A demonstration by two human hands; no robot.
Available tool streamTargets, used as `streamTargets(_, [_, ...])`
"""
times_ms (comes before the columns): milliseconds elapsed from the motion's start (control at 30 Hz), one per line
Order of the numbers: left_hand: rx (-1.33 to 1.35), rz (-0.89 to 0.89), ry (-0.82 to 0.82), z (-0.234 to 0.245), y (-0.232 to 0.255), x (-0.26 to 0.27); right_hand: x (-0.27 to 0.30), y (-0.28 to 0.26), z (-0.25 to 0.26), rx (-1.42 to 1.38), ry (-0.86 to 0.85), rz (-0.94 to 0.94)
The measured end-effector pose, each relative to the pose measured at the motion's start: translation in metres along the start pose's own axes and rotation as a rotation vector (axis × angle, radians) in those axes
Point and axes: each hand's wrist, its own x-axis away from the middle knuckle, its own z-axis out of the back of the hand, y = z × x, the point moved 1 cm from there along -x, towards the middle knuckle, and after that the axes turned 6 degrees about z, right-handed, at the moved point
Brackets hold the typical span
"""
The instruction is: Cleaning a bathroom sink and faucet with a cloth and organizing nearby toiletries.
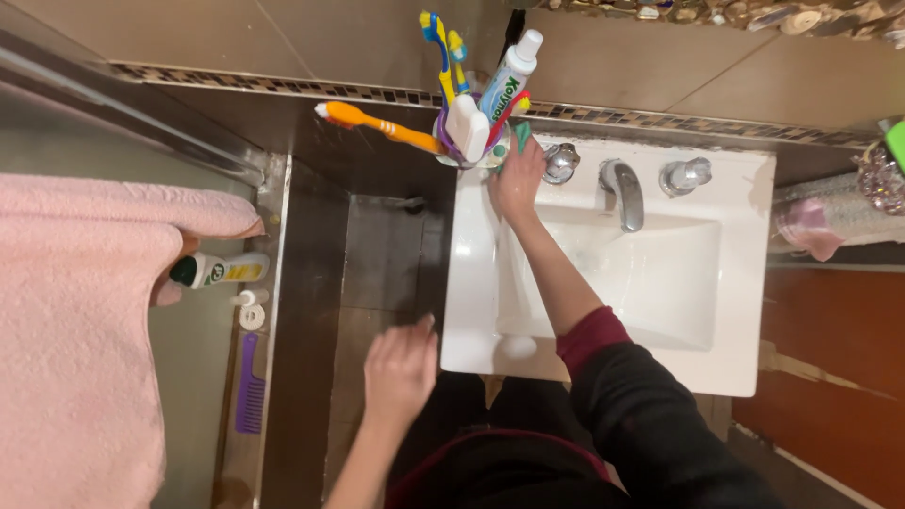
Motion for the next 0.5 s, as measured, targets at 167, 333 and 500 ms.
streamTargets(167, [0.026,0.049,-0.032,0.017,0.015,-0.002,0.02,0.017,-0.049,-0.121,-0.079,0.133])
streamTargets(333, [0.048,0.094,-0.089,-0.013,-0.023,0.016,0.095,-0.021,-0.03,-0.23,-0.292,0.558])
streamTargets(500, [-0.049,0.097,-0.039,0.017,-0.026,-0.01,0.229,-0.05,0.016,-0.284,-0.482,0.663])
